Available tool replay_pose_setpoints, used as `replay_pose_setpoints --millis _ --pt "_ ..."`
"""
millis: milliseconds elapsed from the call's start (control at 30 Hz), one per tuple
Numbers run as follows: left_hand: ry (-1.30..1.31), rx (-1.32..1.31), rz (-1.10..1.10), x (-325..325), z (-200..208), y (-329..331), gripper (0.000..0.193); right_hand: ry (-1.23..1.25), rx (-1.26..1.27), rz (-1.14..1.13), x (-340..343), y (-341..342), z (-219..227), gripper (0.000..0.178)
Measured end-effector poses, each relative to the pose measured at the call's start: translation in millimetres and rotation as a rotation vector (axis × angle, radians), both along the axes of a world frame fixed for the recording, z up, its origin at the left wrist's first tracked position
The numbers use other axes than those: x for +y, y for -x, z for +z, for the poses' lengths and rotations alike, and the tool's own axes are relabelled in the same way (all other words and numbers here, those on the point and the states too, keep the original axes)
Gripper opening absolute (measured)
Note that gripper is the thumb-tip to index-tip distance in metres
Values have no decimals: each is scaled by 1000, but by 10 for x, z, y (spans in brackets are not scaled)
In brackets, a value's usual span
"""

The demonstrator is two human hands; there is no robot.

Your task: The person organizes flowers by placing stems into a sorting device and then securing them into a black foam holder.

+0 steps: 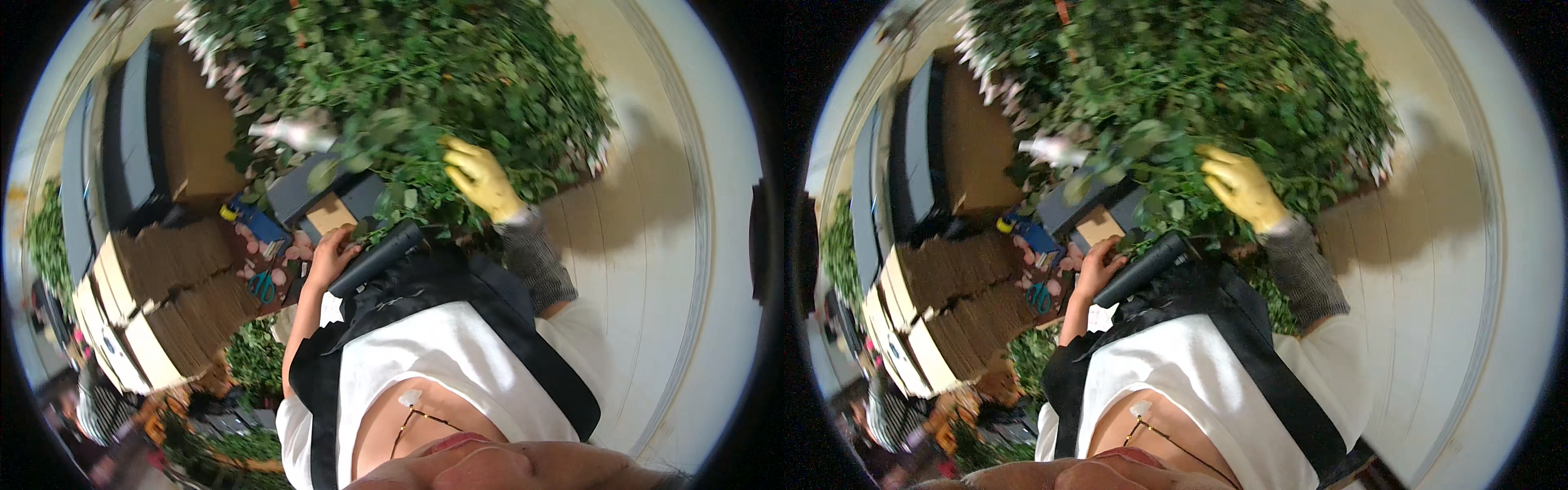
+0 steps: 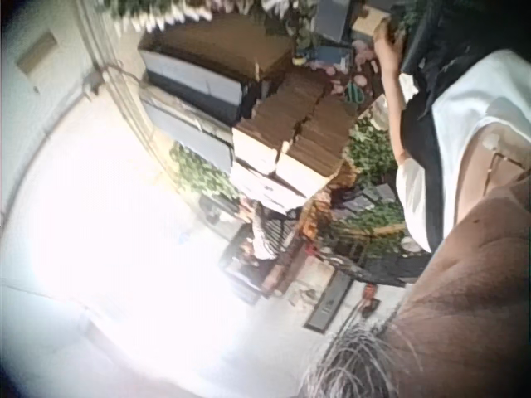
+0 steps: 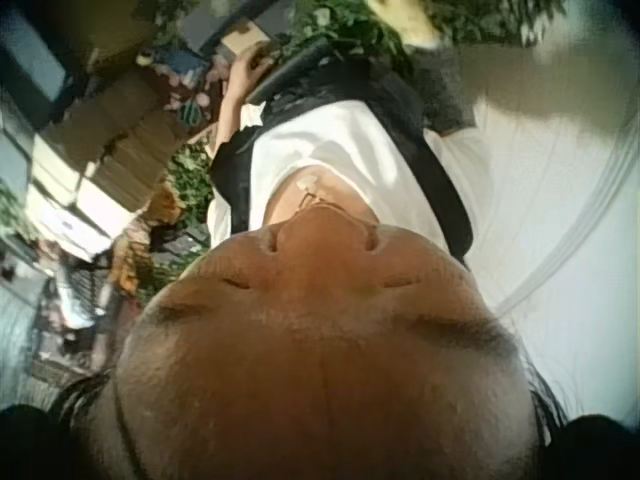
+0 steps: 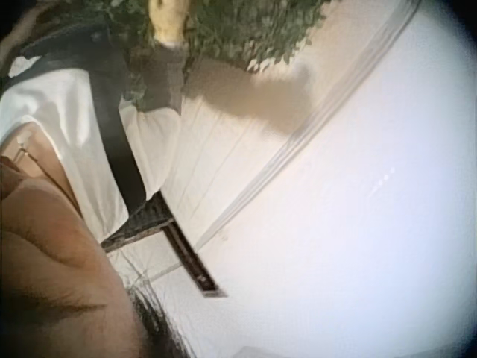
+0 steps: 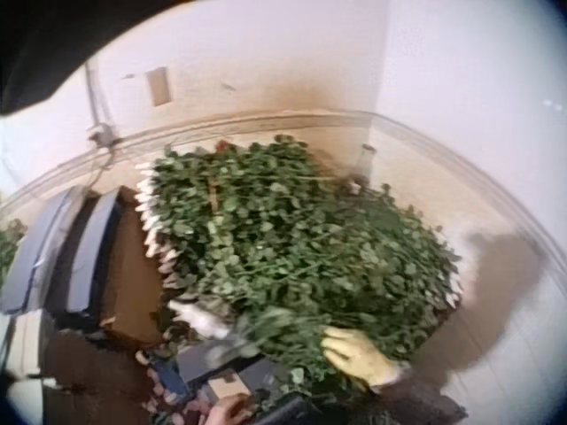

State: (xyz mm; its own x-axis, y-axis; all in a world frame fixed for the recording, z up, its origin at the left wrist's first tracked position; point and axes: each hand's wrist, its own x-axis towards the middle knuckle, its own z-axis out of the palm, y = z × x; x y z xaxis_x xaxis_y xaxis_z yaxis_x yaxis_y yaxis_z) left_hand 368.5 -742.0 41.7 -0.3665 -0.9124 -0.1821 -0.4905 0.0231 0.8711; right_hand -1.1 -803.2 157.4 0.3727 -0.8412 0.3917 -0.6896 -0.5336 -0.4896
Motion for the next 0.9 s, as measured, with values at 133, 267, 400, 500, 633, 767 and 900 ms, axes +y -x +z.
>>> replay_pose_setpoints --millis 133,267,400,500,633,767,900 --pt "-2 -125 -120 -28 -6 -48 28 -22 34 -5 101 -87 -693 13" --pt "195 -320 -215 -33 122 -6 26 -61 63 -54 224 -97 -1216 16" --pt "748 -593 -241 -89 492 115 24 -445 305 -118 304 -155 -868 22" --pt "545 -499 -248 -66 250 -25 25 -690 496 -82 375 -225 -521 30" --pt "553 -460 -263 -80 364 19 31 -786 387 -103 414 -33 -912 32" --pt "382 -289 -218 -41 229 -60 34 -499 348 -156 445 -56 -954 30" --pt "323 -200 -94 21 95 -66 35 -489 236 -164 405 -59 -747 39"
